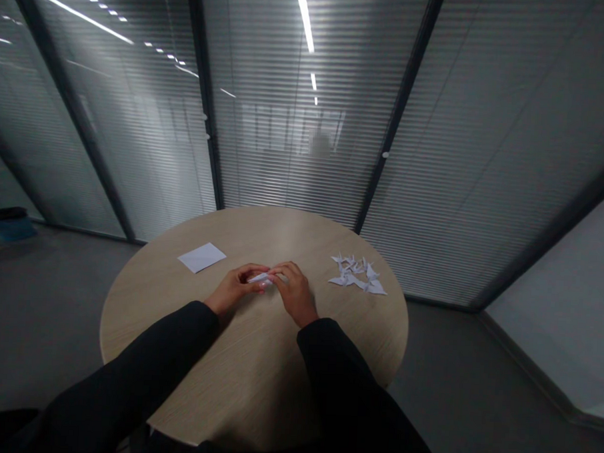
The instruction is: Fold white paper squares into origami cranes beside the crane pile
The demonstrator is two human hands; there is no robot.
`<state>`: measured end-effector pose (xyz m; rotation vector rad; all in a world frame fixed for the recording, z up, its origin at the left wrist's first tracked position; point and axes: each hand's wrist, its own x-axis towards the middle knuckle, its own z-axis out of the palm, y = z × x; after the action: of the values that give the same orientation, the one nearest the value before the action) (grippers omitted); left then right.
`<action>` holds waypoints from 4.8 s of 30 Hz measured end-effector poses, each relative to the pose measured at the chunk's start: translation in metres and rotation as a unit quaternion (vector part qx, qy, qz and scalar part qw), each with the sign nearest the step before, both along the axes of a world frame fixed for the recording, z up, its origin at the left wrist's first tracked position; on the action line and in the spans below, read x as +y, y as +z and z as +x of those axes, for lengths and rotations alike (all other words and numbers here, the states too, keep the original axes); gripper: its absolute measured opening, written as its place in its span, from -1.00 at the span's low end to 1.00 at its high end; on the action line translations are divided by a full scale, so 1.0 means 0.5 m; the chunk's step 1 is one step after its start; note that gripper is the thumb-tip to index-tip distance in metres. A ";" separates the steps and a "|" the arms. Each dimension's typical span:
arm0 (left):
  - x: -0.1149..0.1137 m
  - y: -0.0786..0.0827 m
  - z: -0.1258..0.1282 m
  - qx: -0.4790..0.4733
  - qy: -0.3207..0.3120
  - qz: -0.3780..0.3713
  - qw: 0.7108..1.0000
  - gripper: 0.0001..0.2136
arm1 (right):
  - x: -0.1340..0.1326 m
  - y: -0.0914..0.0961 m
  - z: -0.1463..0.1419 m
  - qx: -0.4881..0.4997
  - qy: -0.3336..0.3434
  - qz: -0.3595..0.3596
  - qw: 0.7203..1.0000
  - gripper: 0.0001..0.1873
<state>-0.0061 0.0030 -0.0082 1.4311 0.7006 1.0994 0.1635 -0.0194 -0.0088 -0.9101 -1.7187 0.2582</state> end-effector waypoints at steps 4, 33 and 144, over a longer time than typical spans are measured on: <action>-0.001 0.001 0.000 0.035 0.025 0.040 0.998 -0.62 | -0.001 -0.004 -0.004 -0.009 -0.004 -0.020 1.000 -0.90; -0.013 0.004 -0.002 0.128 0.113 0.144 0.975 -0.47 | 0.013 -0.029 -0.012 0.083 0.006 -0.202 0.976 -0.70; 0.008 -0.011 0.002 -0.014 0.098 0.030 0.995 -0.70 | -0.014 0.006 0.002 0.308 0.253 -0.381 0.834 -0.73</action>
<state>-0.0050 0.0071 -0.0136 1.4170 0.8072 1.2994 0.1646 -0.0263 -0.0057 -0.7585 -1.1826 1.5111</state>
